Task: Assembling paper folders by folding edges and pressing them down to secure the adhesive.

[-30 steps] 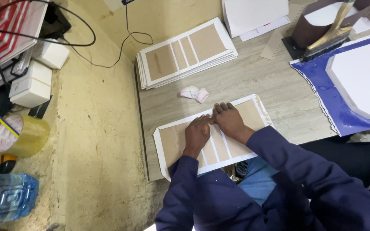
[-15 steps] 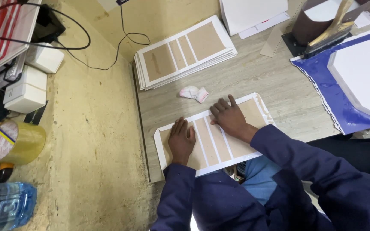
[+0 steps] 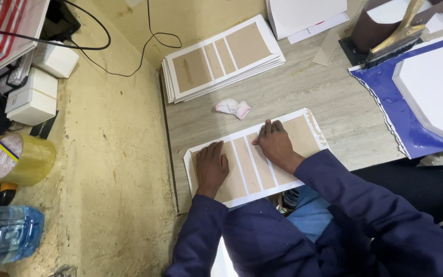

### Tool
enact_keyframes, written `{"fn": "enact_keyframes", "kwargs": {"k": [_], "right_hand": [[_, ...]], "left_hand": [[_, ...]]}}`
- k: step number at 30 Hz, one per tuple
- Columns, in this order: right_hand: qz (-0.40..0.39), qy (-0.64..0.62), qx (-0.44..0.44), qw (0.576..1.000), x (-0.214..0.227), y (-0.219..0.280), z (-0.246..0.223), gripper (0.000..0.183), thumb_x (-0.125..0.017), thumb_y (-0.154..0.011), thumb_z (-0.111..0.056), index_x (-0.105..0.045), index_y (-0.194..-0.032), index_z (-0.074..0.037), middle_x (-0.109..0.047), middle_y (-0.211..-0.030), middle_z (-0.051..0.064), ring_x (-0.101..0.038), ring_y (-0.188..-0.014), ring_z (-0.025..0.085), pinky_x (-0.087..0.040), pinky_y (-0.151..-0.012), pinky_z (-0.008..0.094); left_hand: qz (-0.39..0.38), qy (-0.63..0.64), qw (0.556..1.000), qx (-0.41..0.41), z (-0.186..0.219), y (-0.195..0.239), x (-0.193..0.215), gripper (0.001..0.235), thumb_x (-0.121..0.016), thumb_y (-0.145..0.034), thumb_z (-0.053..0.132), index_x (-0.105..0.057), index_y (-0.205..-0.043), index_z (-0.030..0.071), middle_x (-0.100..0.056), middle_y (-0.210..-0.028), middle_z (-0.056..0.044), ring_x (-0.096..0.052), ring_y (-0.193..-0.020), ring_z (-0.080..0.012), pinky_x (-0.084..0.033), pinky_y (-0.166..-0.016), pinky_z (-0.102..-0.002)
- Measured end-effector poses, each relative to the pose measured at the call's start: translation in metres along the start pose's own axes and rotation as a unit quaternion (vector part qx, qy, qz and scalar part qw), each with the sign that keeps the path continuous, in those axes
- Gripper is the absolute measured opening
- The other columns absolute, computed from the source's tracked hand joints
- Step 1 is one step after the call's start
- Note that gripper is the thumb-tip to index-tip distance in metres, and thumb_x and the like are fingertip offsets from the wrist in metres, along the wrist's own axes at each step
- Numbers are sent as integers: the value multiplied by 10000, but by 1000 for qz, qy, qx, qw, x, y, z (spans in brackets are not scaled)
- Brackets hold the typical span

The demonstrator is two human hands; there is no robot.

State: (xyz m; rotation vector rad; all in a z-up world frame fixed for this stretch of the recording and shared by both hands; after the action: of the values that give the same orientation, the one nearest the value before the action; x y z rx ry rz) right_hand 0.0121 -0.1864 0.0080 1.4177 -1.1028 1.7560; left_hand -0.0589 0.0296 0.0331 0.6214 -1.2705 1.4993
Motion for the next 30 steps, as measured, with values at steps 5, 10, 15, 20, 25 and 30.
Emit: {"fn": "enact_keyframes", "kwargs": {"k": [5,10,15,20,25,30], "right_hand": [[-16,-34,23,999,-16,-6,15,570,-554,-1086,-516,-764,-1238,-9,-767,-1181,252,-768,-1150,396,-466,-1142,561],[-70,-12,-31,997,47,-10,28,910,-497,-933,-848,-686,-1405,-93,-636,-1472,227,-484,-1485,466,-208,-1248,711],[-127,-11,-110,986,36,1,40,1325,-340,-805,-1072,-514,-1604,-29,-507,-1603,364,-440,-1524,543,-158,-1292,640],[-66,1,-105,992,45,11,29,1169,-201,-1001,-896,-635,-1430,101,-626,-1426,415,-608,-1396,502,-271,-1252,560],[-82,43,-43,995,33,-1,23,1024,-220,-1044,-810,-758,-1139,56,-731,-1069,316,-734,-1046,420,-425,-1044,528],[-109,51,-1,993,5,-36,30,706,-523,-996,-720,-842,-873,-103,-740,-693,115,-742,-707,282,-554,-928,585]], "left_hand": [[-52,-25,998,31,-12,2,12,678,-646,-1047,521,-570,-1525,46,-513,-1583,-241,-462,-1499,-446,-305,-1268,-622],[91,-68,993,-14,-17,10,4,564,-781,-962,497,-728,-1345,86,-685,-1399,-159,-662,-1308,-377,-515,-1122,-538],[147,-82,986,-9,-20,15,1,365,-844,-892,367,-836,-1166,126,-802,-1241,-121,-775,-1142,-327,-624,-980,-445],[121,-168,978,-28,-16,11,-8,357,-786,-932,398,-828,-1120,97,-816,-1166,-131,-799,-1080,-297,-641,-941,-395],[94,-134,986,-18,-19,1,-13,398,-717,-995,409,-754,-1209,76,-746,-1195,-145,-738,-1139,-329,-547,-1044,-483],[51,-31,998,12,-2,-4,5,517,-668,-1041,314,-630,-1446,-5,-601,-1481,-265,-544,-1413,-497,-404,-1186,-644]]}}
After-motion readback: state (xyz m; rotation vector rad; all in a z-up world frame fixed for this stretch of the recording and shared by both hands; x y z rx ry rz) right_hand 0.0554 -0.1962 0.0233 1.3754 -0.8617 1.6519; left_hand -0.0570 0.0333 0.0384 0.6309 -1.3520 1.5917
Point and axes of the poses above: each hand's wrist, its own y-axis away from the middle knuckle, its own x-axis out of the back of the hand, z = x × y, the point moved 6 cm from there along -y, towards the middle knuckle
